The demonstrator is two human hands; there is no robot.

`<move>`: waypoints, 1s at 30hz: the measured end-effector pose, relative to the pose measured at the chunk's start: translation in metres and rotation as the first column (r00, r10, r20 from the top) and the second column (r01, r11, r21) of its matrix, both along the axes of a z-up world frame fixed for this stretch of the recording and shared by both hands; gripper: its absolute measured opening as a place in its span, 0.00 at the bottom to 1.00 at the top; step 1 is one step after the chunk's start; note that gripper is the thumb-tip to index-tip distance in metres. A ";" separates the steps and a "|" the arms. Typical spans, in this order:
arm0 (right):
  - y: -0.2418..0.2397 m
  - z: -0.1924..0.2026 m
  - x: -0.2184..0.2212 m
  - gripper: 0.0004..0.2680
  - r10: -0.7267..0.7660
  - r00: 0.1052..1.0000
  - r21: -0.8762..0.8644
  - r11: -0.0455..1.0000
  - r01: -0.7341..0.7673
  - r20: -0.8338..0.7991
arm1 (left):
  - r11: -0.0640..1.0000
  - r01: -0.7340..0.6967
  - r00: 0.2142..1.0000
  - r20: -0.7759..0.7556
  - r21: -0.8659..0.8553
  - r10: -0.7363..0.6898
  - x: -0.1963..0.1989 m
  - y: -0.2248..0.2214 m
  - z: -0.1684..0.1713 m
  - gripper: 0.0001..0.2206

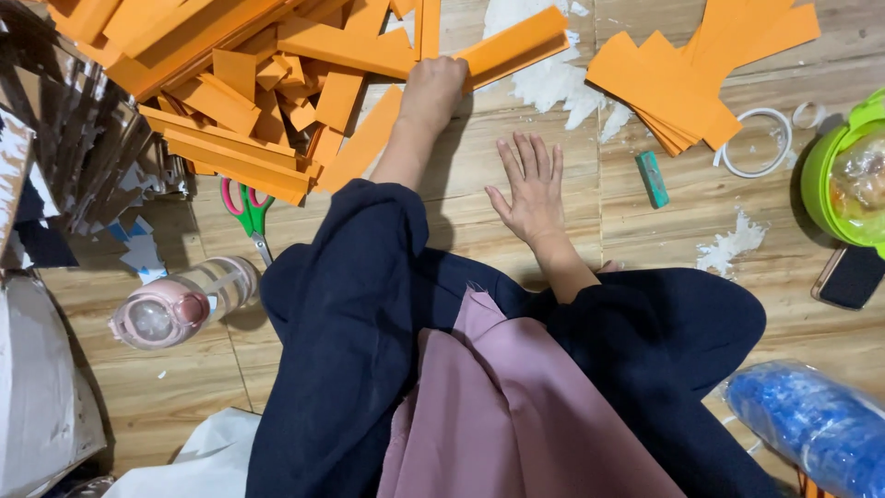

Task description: Folding orange paper strips into smaller rectangular shapes and sharpening the creases with a tool while sitting on the floor.

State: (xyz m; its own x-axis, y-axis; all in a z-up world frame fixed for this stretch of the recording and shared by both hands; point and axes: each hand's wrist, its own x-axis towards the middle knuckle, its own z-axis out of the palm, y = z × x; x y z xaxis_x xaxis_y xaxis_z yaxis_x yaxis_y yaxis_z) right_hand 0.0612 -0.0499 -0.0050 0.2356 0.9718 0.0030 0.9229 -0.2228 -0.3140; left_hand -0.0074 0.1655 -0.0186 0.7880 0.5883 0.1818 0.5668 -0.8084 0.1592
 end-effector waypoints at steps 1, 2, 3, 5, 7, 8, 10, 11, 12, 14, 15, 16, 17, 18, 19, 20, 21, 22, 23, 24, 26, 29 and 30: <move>0.001 0.000 0.000 0.24 0.002 1.000 0.000 1.000 -0.002 0.000 | 1.000 -0.002 1.000 0.000 0.000 0.002 -0.001 -0.001 0.004 0.04; 0.001 0.000 0.000 0.24 0.001 1.000 0.003 1.000 -0.001 0.003 | 1.000 0.004 1.000 0.009 -0.021 -0.004 -0.002 -0.002 0.007 0.03; 0.001 -0.001 0.000 0.24 0.001 1.000 0.006 1.000 -0.001 0.005 | 0.999 0.010 1.000 0.017 -0.041 -0.009 -0.002 -0.004 0.010 0.04; 0.001 0.000 0.001 0.24 0.000 1.000 -0.003 1.000 0.000 0.005 | 0.999 0.006 1.000 -0.007 -0.042 -0.006 -0.001 -0.002 0.004 0.06; 0.000 0.000 -0.001 0.24 0.004 1.000 -0.008 1.000 -0.004 0.006 | 0.999 -0.002 1.000 -0.030 -0.038 0.001 -0.001 -0.003 0.000 0.07; 0.000 -0.001 -0.001 0.24 0.003 1.000 -0.009 1.000 -0.002 0.009 | 0.999 -0.029 0.999 -0.040 -0.040 0.028 0.003 -0.003 -0.002 0.07; 0.000 -0.001 0.000 0.24 0.000 1.000 -0.012 1.000 0.000 0.012 | 0.998 -0.056 0.997 -0.050 -0.043 0.053 0.007 -0.003 -0.007 0.07; 0.000 -0.001 0.000 0.24 -0.001 1.000 -0.007 1.000 0.001 0.011 | 0.998 -0.059 0.998 -0.037 -0.029 0.058 0.009 -0.002 -0.011 0.07; 0.001 0.000 0.000 0.24 0.000 1.000 -0.002 1.000 0.000 0.009 | 0.998 -0.065 0.998 -0.025 -0.015 0.064 0.009 0.000 -0.014 0.08; 0.000 -0.002 0.000 0.24 0.002 1.000 -0.012 1.000 -0.002 0.017 | 0.998 -0.055 0.997 -0.053 -0.029 0.053 0.007 -0.001 -0.009 0.07; 0.000 -0.003 0.000 0.25 0.004 1.000 -0.022 1.000 -0.003 0.026 | 0.998 -0.044 0.996 -0.079 -0.043 0.041 0.007 -0.001 -0.006 0.06; 0.000 -0.003 0.000 0.25 0.003 1.000 -0.024 1.000 -0.002 0.024 | 0.998 -0.043 0.996 -0.082 -0.044 0.040 0.006 0.001 -0.003 0.06; -0.001 -0.003 0.000 0.25 0.002 1.000 -0.017 1.000 -0.002 0.015 | 0.995 -0.043 0.996 -0.078 -0.091 0.036 0.005 0.004 0.000 0.06; 0.000 -0.003 0.001 0.25 0.002 1.000 -0.009 1.000 -0.001 0.008 | 0.990 -0.044 0.997 -0.073 -0.137 0.034 0.004 0.007 0.003 0.07; -0.001 -0.004 0.001 0.25 0.001 1.000 -0.008 1.000 -0.001 0.007 | 0.990 -0.044 0.997 -0.073 -0.136 0.034 0.003 0.007 0.007 0.07; -0.001 -0.004 0.001 0.25 0.003 1.000 -0.015 1.000 -0.003 0.011 | 0.981 -0.045 0.998 -0.055 -0.188 0.035 0.003 0.008 0.010 0.08; 0.000 -0.004 0.001 0.25 0.005 1.000 -0.021 1.000 -0.005 0.014 | 0.970 -0.045 0.999 -0.036 -0.239 0.038 0.002 0.010 0.014 0.09; -0.001 -0.005 0.001 0.25 0.005 1.000 -0.021 1.000 -0.005 0.014 | 0.970 -0.045 0.999 -0.036 -0.239 0.038 0.003 0.011 0.013 0.09; -0.001 -0.007 0.001 0.25 0.006 1.000 -0.037 0.999 -0.005 0.028 | 0.970 -0.051 0.999 -0.009 -0.237 0.051 0.005 0.011 0.011 0.08; -0.001 -0.008 0.001 0.25 0.007 0.999 -0.055 0.998 -0.005 0.041 | 0.970 -0.058 0.998 0.018 -0.236 0.064 0.005 0.012 0.010 0.07; -0.001 -0.007 0.001 0.25 0.006 1.000 -0.056 0.998 -0.005 0.026 | 0.957 -0.074 0.996 0.017 -0.280 0.082 0.006 0.014 0.013 0.08; -0.001 -0.008 0.001 0.25 0.005 1.000 -0.058 0.998 -0.004 0.016 | 0.938 -0.079 0.995 0.027 -0.338 0.094 0.004 0.018 0.017 0.09; -0.002 -0.008 0.001 0.25 0.004 1.000 -0.060 0.998 -0.003 0.020 | 0.933 -0.067 0.996 0.039 -0.353 0.086 0.003 0.019 0.018 0.10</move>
